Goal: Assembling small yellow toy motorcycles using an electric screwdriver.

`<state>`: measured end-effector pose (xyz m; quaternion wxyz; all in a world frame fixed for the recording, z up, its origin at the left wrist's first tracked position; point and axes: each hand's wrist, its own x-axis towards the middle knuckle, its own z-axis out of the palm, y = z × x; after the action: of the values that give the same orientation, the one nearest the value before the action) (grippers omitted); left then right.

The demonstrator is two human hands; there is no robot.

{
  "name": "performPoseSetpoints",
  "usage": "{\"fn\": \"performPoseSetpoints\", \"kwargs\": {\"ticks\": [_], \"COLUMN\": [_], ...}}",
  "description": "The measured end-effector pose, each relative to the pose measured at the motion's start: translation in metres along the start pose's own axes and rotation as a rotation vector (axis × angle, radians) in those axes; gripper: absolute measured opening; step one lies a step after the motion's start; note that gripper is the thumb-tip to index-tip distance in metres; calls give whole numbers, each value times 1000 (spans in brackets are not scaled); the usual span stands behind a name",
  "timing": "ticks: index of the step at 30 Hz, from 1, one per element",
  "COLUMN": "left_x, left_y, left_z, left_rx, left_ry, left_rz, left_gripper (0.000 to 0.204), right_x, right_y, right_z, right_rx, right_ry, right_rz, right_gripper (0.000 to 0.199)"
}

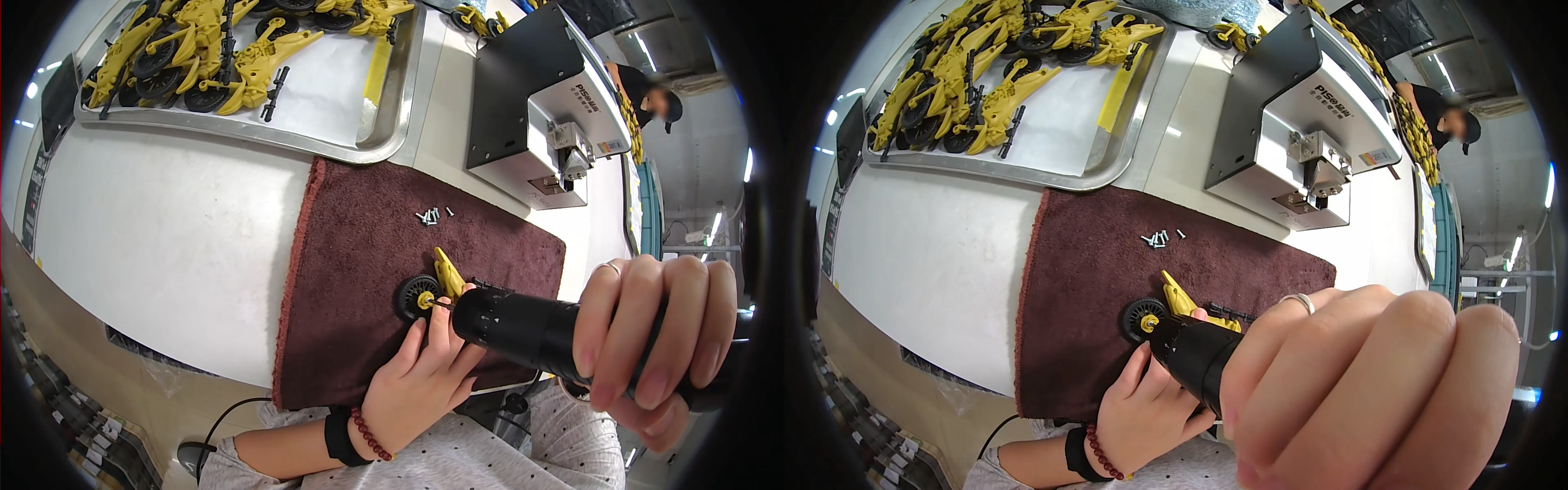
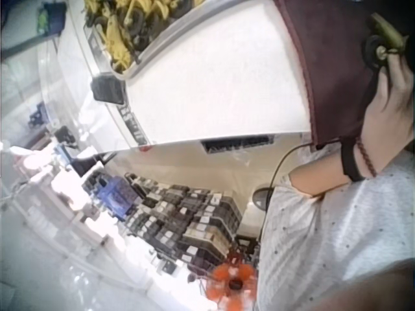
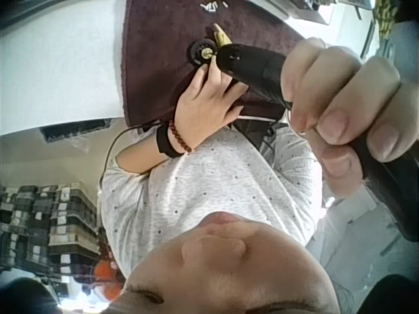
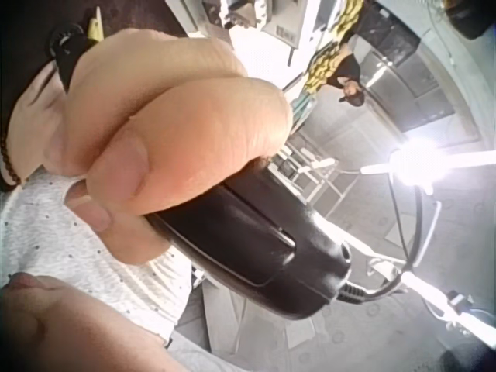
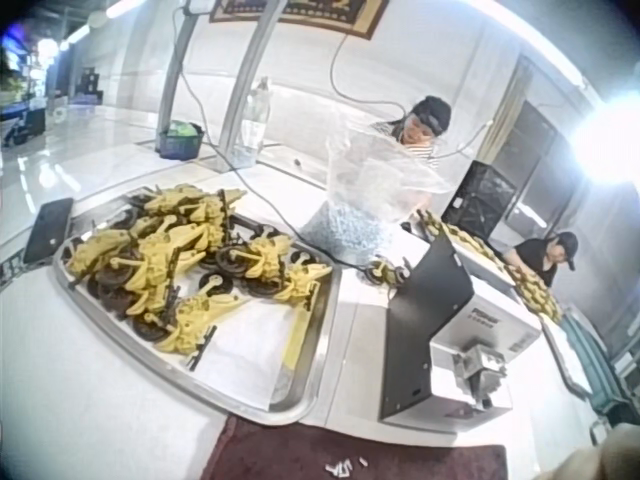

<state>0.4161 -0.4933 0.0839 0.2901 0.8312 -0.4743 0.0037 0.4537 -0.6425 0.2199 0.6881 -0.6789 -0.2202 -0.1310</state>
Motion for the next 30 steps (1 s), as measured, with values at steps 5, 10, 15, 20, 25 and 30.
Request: {"fn": "performPoseSetpoints", "kwargs": {"ticks": [5,10,15,20,25,30], "left_x": [4,1,-1,5,4,2], "left_y": [2,0,-2,-2,0,-3], "left_z": [-3,0,0,-2,-4,-5], "left_rx": [26,13,-19,20,-5,46], "left_ry": [-6,-19,-18,53,1,4], "left_rz": [-1,-1,-1,27,20,16], "left_gripper": [53,52,53,42,46,52], "right_x": [-1,-2,-2,8,10,13], "right_y": [-8,-3,3,10,13,14], "right_z": [-1,1,4,12,11,17], "right_rx": [-35,-36,-16,51,54,-38], "right_ry": [-31,-33,18,1,-64,-205], "right_rz": [48,39,9,77,103,115], "right_gripper": [37,37,35,33,31,33]}}
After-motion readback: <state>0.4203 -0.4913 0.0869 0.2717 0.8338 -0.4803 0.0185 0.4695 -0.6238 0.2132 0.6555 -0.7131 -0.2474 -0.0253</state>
